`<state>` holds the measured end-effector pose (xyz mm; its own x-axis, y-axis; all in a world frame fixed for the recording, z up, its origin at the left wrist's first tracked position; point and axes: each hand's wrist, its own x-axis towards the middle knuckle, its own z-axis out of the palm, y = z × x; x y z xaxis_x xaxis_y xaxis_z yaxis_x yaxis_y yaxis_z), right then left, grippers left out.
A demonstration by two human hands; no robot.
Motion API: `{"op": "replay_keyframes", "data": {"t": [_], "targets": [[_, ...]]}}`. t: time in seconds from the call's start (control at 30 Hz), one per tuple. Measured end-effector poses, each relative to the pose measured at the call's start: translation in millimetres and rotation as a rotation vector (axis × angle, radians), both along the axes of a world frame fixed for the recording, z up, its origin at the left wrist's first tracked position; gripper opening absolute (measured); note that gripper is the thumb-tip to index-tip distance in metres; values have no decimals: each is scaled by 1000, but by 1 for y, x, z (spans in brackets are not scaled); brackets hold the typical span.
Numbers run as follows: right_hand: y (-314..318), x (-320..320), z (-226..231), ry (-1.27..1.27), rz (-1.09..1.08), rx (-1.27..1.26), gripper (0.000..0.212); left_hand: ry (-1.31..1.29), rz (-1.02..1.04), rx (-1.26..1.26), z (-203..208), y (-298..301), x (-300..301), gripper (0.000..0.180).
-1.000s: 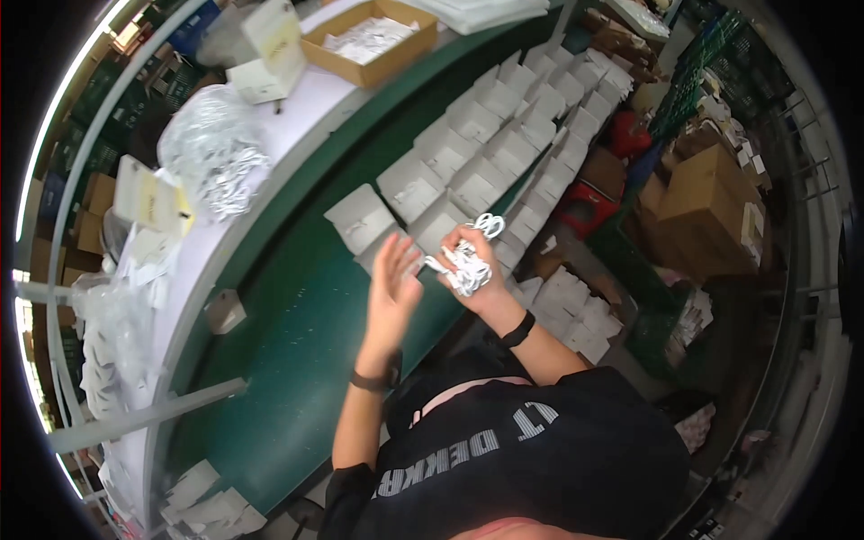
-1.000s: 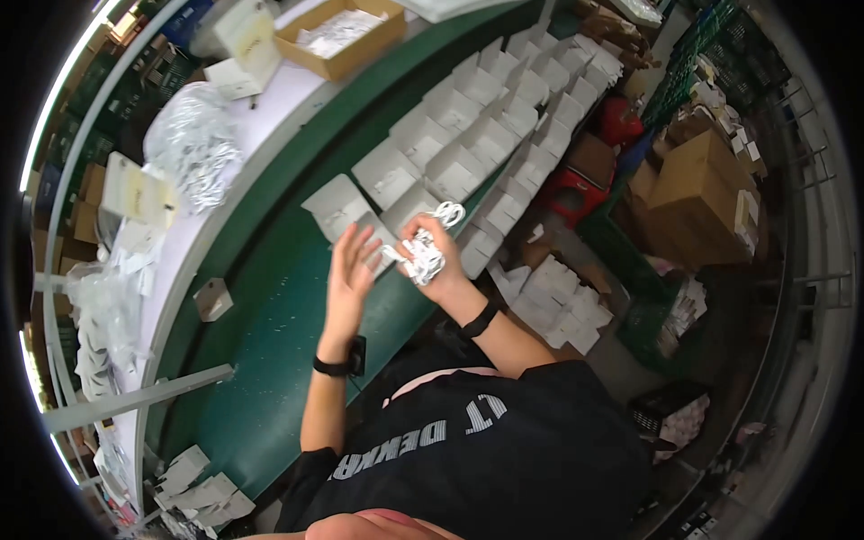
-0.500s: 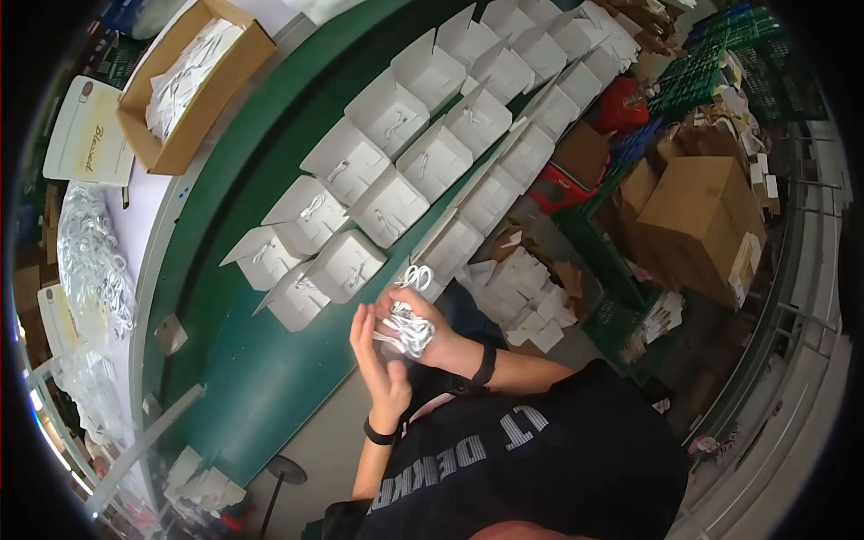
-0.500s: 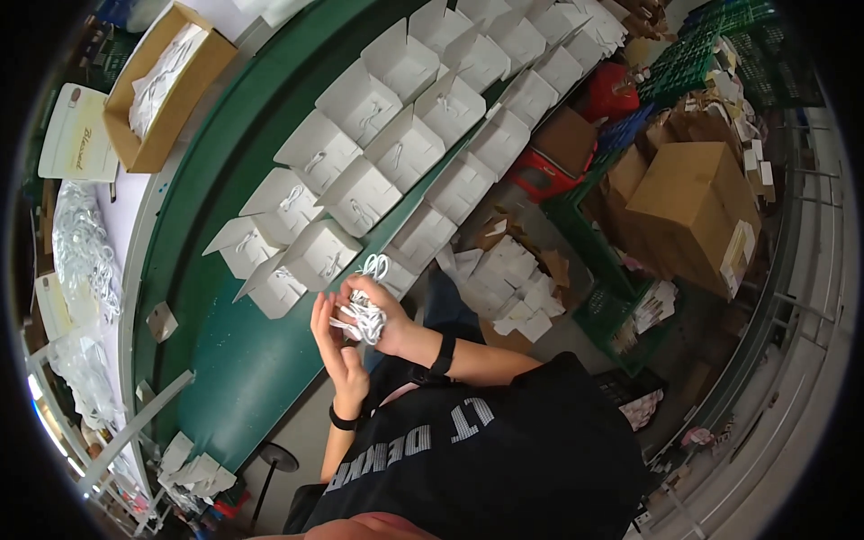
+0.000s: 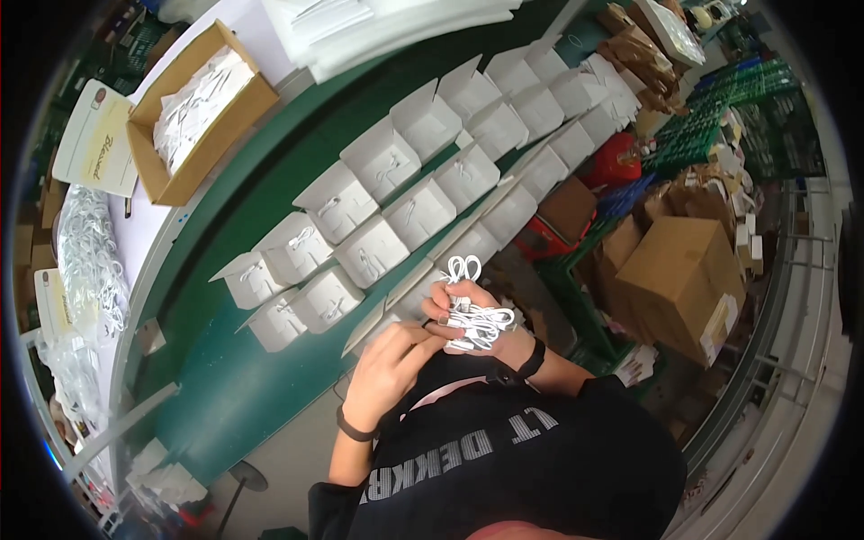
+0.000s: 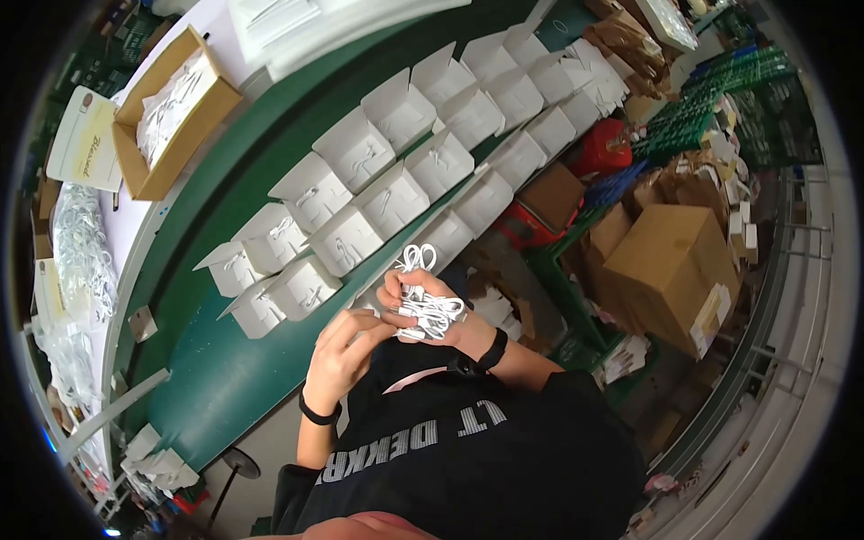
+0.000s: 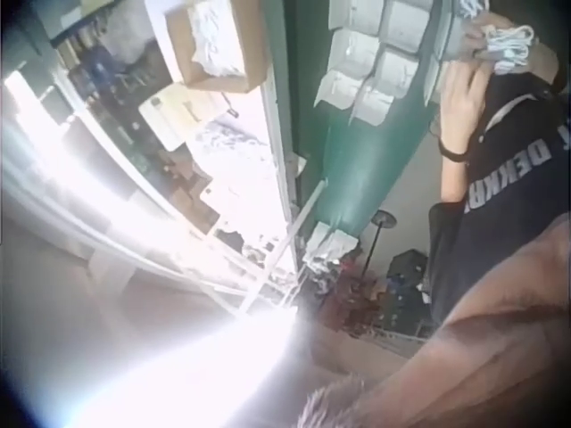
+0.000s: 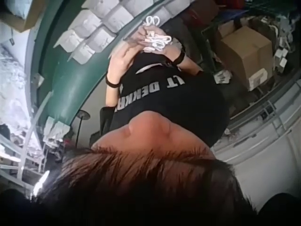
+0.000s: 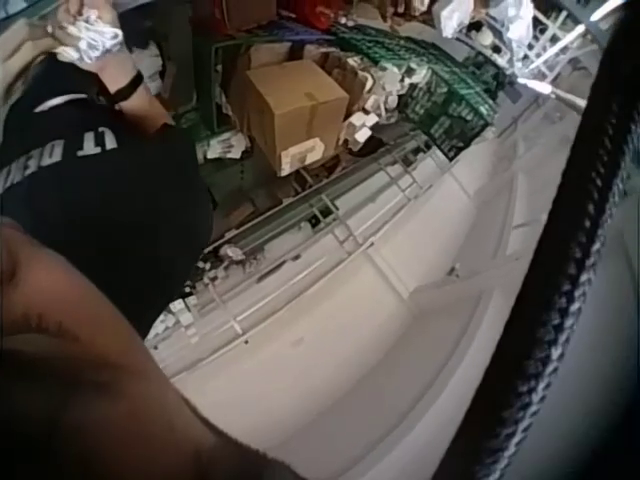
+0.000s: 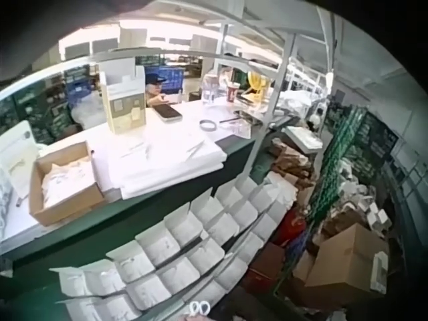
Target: The person picks up a bag of cables and places it on a table, then puts the cables into boxes. They then take small white cards from a container and place them into the boxes before closing them.
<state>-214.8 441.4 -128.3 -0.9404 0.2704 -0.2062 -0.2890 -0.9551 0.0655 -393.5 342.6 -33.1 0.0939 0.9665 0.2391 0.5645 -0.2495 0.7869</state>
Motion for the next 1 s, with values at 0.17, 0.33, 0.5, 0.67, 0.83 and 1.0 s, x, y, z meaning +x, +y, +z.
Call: {"op": "replay_keyframes", "data": {"t": [0.17,0.33,0.5,0.67,0.83,1.0], "targets": [[88,44,-5,52,148,-15,29,92,45,-58,10,78,44,26],[198,112,-12,56,248,-268,29,46,163,-96,0,174,95,29],[315,167,6,-77,165,-156,28,-115,239,-152,7,269,120,23],[369,213,3,-141,48,-48,28,-421,683,-189,-44,396,150,16],[394,231,4,-274,-59,-54,27,-582,800,-128,-55,474,195,31],[404,233,-1,-277,-164,-168,26,-269,50,-233,-21,436,215,37]]}}
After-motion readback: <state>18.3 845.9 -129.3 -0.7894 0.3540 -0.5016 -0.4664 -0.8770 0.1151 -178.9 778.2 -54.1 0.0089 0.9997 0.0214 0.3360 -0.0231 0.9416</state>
